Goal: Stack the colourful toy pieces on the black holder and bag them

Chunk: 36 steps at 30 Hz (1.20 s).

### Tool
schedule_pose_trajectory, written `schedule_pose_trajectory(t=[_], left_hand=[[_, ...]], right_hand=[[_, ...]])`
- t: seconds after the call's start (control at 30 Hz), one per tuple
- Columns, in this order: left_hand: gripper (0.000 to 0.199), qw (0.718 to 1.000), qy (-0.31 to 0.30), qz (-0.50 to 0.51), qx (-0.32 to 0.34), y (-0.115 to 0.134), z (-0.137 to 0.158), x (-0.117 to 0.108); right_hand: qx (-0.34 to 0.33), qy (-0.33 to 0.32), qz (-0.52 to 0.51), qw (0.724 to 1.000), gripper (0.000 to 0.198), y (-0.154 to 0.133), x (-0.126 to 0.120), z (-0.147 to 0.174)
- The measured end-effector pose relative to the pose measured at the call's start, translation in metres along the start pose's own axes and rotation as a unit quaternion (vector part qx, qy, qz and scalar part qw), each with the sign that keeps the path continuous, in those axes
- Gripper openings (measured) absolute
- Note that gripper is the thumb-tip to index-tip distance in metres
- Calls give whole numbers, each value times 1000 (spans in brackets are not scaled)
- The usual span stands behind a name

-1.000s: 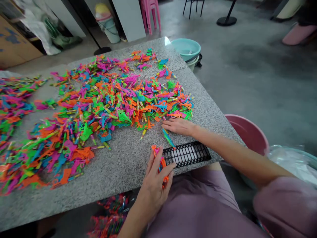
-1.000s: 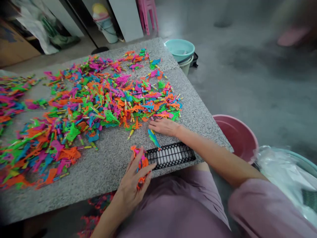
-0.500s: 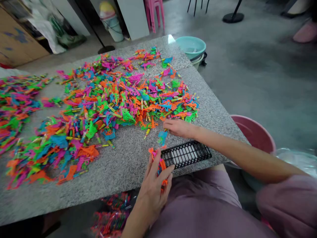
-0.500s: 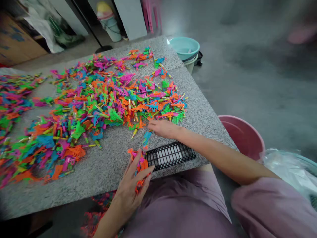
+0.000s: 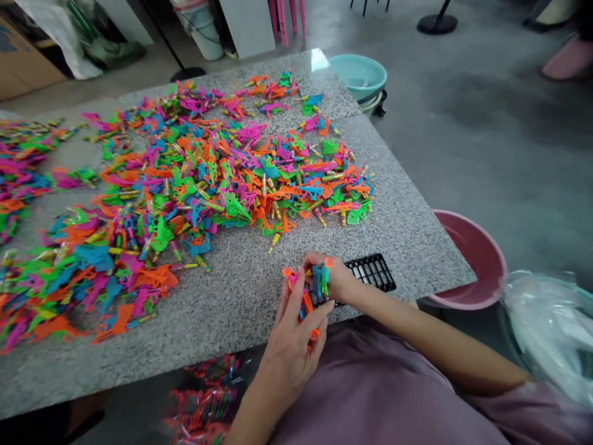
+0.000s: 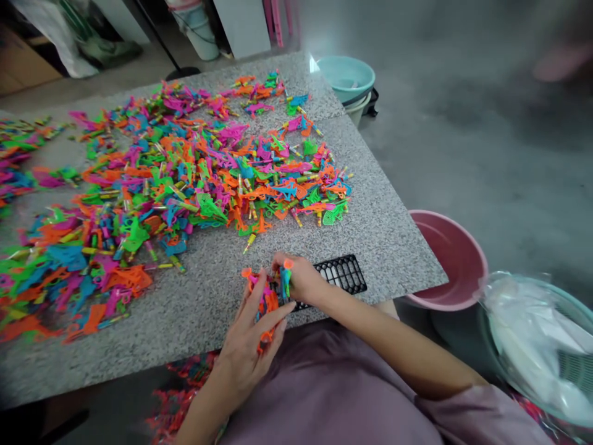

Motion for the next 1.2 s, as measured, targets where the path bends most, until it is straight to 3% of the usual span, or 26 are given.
schedule_pose_trajectory(t=[0.23, 0.4, 0.53, 0.6, 0.67, 0.73, 0.77, 0.83, 0.87, 0.93, 1.03, 1.2], left_hand=[[47, 999, -28, 15, -16, -4, 6, 9], [47, 1000, 3, 12, -5, -5, 8, 8], [52, 999, 20, -30, 37, -3, 5, 2], [50, 995, 18, -60, 73, 2, 2, 0], [42, 992, 18, -86, 90, 4, -1, -3], [35, 991, 17, -98, 86, 3, -3, -6], [33, 992, 12, -99, 82, 3, -3, -6], [31, 992, 2, -100, 74, 3, -2, -5], [31, 992, -4, -101, 71, 3, -2, -4], [33, 993, -17, -99, 65, 2, -2, -2], [37, 994, -24, -87, 58, 0, -3, -1], [36, 996, -27, -75, 48, 0, -8, -1]], right_hand=[[35, -30, 140, 989, 31, -3, 0, 7], [75, -47, 295, 951, 34, -9, 9, 2], [81, -58, 308, 946, 29, -16, 10, -7], [47, -74, 282, 956, 22, -21, 7, -9], [-24, -67, 251, 965, 21, -27, -9, -8], [-49, 26, 245, 968, 24, -23, -53, -11], [-25, 101, 258, 961, 25, -14, -84, -14], [72, 237, 307, 919, 26, 16, -145, -19], [102, 256, 340, 899, 29, 29, -164, -24], [103, 218, 405, 882, 32, 47, -178, -38], [45, 123, 443, 887, 33, 57, -172, -46], [44, 78, 343, 935, 25, 54, -174, -17]])
Point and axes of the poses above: each hand's wrist, its own z-axis away from the middle knuckle, its own x-axis out of the palm, y = z × x, the point moved 10 cm from there along -z, towards the middle knuckle, and after that the axes turned 13 degrees about x, right-handed, at the moved point
